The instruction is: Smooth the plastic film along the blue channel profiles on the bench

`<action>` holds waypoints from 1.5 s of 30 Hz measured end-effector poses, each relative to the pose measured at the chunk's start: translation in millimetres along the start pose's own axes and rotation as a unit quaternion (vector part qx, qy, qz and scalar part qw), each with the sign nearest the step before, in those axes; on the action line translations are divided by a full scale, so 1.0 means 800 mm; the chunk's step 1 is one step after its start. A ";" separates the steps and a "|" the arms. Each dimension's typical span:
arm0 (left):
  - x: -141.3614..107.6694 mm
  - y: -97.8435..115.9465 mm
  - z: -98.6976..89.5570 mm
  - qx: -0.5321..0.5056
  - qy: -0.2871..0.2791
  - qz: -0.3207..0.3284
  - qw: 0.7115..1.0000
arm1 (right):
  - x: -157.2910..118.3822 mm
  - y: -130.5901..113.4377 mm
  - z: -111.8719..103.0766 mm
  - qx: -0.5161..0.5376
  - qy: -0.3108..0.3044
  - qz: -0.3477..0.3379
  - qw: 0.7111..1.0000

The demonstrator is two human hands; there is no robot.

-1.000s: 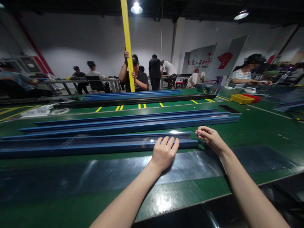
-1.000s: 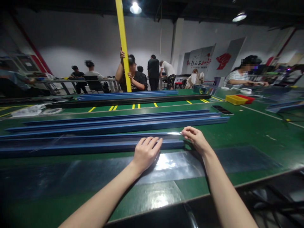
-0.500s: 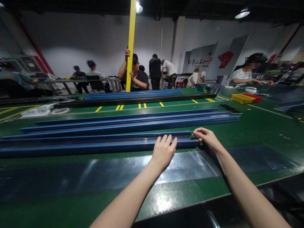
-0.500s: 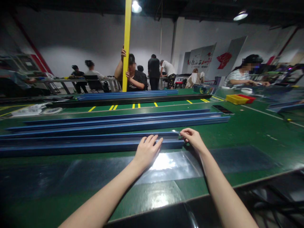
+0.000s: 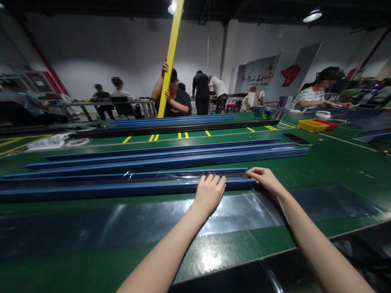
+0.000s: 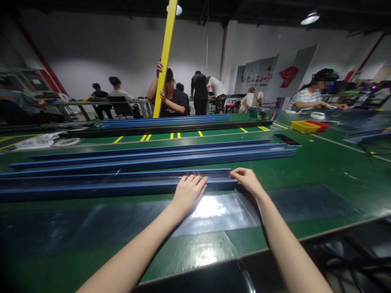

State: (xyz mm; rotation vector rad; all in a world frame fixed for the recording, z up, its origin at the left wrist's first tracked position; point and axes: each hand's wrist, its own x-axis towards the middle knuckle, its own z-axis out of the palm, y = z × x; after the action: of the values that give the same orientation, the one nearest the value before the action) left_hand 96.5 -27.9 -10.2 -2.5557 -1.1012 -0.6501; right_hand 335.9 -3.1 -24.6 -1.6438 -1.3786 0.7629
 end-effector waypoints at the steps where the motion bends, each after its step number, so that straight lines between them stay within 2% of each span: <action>1: 0.000 0.000 0.000 -0.001 0.000 0.001 1.000 | 0.000 0.001 0.000 -0.004 0.001 0.001 1.000; 17: -0.001 -0.001 0.000 0.000 -0.010 0.005 1.000 | 0.005 0.013 0.002 -0.049 0.042 -0.029 0.997; 22: 0.000 -0.001 0.000 -0.002 -0.011 0.006 1.000 | 0.007 0.016 0.002 -0.035 0.034 -0.031 0.998; 45: 0.000 -0.002 0.001 -0.001 -0.014 0.011 1.000 | -0.002 -0.003 0.004 -0.012 0.034 0.015 0.999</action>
State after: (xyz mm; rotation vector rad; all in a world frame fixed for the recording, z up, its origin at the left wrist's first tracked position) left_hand 95.6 -26.3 -10.3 -2.5825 -1.0807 -0.6114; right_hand 331.7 -3.5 -24.1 -1.6964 -1.3225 0.7047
